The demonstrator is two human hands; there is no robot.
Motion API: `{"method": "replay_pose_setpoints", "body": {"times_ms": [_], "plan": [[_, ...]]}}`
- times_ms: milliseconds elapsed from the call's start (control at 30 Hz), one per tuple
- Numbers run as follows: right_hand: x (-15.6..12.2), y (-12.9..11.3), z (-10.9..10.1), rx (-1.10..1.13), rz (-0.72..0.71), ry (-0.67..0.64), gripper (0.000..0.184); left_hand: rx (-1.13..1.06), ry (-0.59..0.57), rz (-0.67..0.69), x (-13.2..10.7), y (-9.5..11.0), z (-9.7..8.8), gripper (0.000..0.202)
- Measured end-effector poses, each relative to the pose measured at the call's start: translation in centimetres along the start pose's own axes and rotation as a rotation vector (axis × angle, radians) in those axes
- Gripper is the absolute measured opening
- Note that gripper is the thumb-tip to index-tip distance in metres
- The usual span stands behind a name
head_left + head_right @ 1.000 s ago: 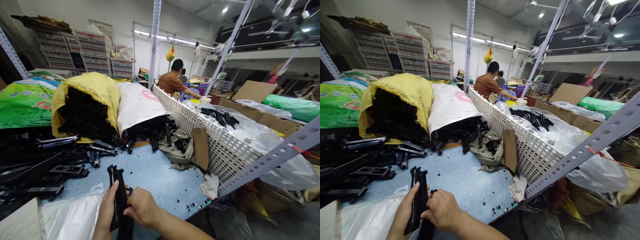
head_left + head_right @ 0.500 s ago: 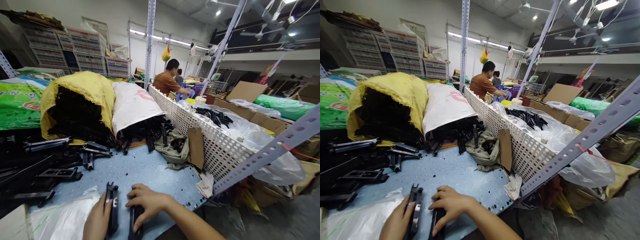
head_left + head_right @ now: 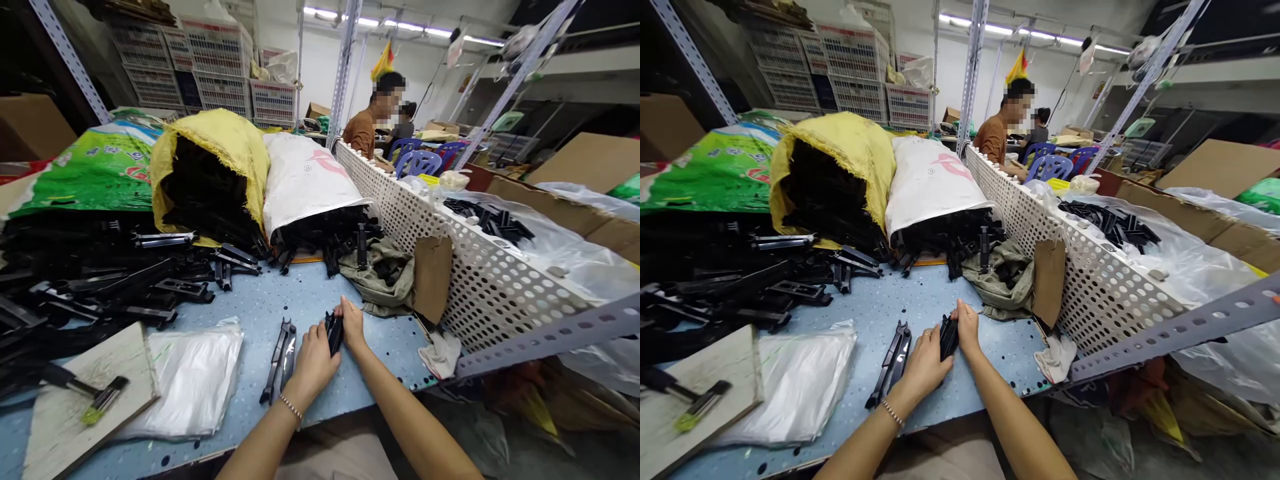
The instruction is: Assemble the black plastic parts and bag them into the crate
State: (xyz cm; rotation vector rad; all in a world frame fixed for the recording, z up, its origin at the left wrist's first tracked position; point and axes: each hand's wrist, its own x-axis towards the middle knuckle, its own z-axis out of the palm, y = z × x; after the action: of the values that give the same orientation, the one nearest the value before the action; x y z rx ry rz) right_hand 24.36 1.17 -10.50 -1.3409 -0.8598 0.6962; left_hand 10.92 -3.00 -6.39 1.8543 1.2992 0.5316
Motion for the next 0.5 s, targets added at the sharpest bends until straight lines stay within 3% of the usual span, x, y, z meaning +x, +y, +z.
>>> {"method": "replay_pose_setpoints", "body": {"times_ms": [67, 133, 200, 267, 333, 433, 500], "plan": [[-0.3, -0.9, -0.3, 0.065, 0.003, 0.025, 0.049, -0.233, -0.05, -0.068, 0.6, 0.2, 0.0, 0.065], [-1.0, -2.2, -1.0, 0.105, 0.001, 0.025, 0.045, -0.606, -0.133, -0.107, 0.3, 0.3, -0.9, 0.056], [-2.2, -3.5, -1.8, 0.063, -0.029, -0.076, 0.038, -0.955, -0.225, -0.148, -0.7, 0.4, -2.3, 0.046], [-3.4, -4.7, -2.4, -0.06, -0.132, -0.228, 0.03, -1.172, -0.256, -0.19, -2.0, 0.7, -3.7, 0.041], [-4.2, -5.8, -2.4, -0.22, -0.3, -0.346, 0.025, -1.253, -0.228, -0.216, -3.0, 1.0, -4.6, 0.039], [-4.1, -7.0, -1.3, -0.403, -0.547, -0.41, 0.023, -1.239, -0.206, -0.258, -3.6, 1.3, -5.1, 0.039], [-3.5, -7.4, 0.0, -0.481, -0.619, -0.428, 0.022, -1.215, -0.168, -0.283, -3.4, 1.3, -5.2, 0.04]]}}
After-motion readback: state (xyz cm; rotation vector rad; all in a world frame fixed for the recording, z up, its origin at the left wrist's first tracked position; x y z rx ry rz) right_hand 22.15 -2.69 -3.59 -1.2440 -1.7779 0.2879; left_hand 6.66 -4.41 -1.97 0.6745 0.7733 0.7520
